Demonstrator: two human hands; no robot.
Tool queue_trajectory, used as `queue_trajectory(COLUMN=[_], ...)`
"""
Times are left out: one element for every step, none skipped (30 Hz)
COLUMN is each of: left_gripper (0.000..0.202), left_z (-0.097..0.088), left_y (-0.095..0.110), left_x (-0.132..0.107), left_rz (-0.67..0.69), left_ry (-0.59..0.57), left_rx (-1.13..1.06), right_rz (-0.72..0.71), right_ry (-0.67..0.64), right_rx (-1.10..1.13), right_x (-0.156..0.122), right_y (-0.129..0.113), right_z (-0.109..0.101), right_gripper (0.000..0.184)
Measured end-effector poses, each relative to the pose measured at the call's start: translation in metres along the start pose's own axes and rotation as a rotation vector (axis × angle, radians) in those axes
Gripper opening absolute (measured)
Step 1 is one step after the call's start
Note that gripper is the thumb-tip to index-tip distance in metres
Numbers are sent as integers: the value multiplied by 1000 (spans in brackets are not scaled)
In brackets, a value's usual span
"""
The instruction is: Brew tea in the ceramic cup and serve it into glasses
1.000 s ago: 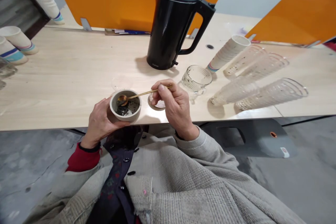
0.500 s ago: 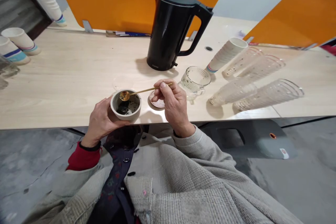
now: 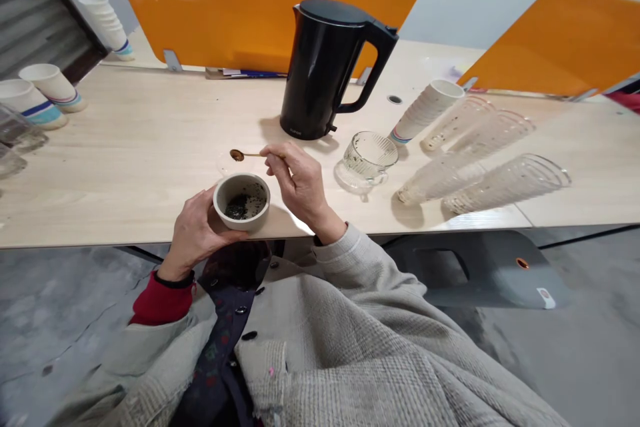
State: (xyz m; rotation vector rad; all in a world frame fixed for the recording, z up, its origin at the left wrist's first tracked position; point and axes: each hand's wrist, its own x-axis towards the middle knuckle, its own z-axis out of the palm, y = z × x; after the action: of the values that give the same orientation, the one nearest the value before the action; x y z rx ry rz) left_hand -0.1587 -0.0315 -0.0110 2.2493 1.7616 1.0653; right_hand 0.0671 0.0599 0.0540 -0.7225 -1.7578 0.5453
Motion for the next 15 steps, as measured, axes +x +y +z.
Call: queue_trajectory(left_gripper=[99, 100, 101, 102, 102, 102, 102, 102, 101, 101, 100, 99, 98, 98, 98], left_z=[0, 0, 1, 1, 1, 2, 2, 2, 2, 2, 2, 2, 2, 2, 2], left_y=[0, 0, 0, -1, -1, -2, -2, -3, -3, -3, -4, -4, -4, -5, -6], left_x=[0, 0, 0, 0, -1, -1, -1, -2, -2, -2, -2, -2, -2, -2, -2], left_rz=[-3, -6, -10, -14, -18, -21, -22, -20, -17, -14, -13, -14, -16, -17, -18], left_ry=[-2, -3, -1, 3, 7, 12, 17, 21, 25, 30, 33, 34, 33, 35, 38], left_rx=[1, 0, -1, -3, -6, -10, -13, -16, -18, -19, -16, -12, -7, -3, -1], right_rz=[21, 45, 73, 106, 139, 171, 199, 219, 229, 228, 218, 200, 175, 150, 130], right_ry=[29, 62, 94, 127, 164, 204, 247, 294, 346, 405, 471, 546, 629, 707, 772], right_rx=[22, 49, 83, 119, 154, 185, 207, 219, 220, 213, 201, 185, 168, 151, 129], right_x=[0, 0, -1, -1, -2, -3, -4, -5, -5, -6, -6, -7, -8, -9, -11], right_y=[1, 2, 3, 3, 4, 5, 7, 9, 11, 14, 16, 19, 22, 25, 28], right_z=[1, 1, 1, 1, -1, -4, -8, -15, -23, -34, -46, -60, -75, -90, -104], right_gripper=[31, 32, 34, 36, 37, 39, 40, 40, 39, 38, 36, 33, 30, 27, 24])
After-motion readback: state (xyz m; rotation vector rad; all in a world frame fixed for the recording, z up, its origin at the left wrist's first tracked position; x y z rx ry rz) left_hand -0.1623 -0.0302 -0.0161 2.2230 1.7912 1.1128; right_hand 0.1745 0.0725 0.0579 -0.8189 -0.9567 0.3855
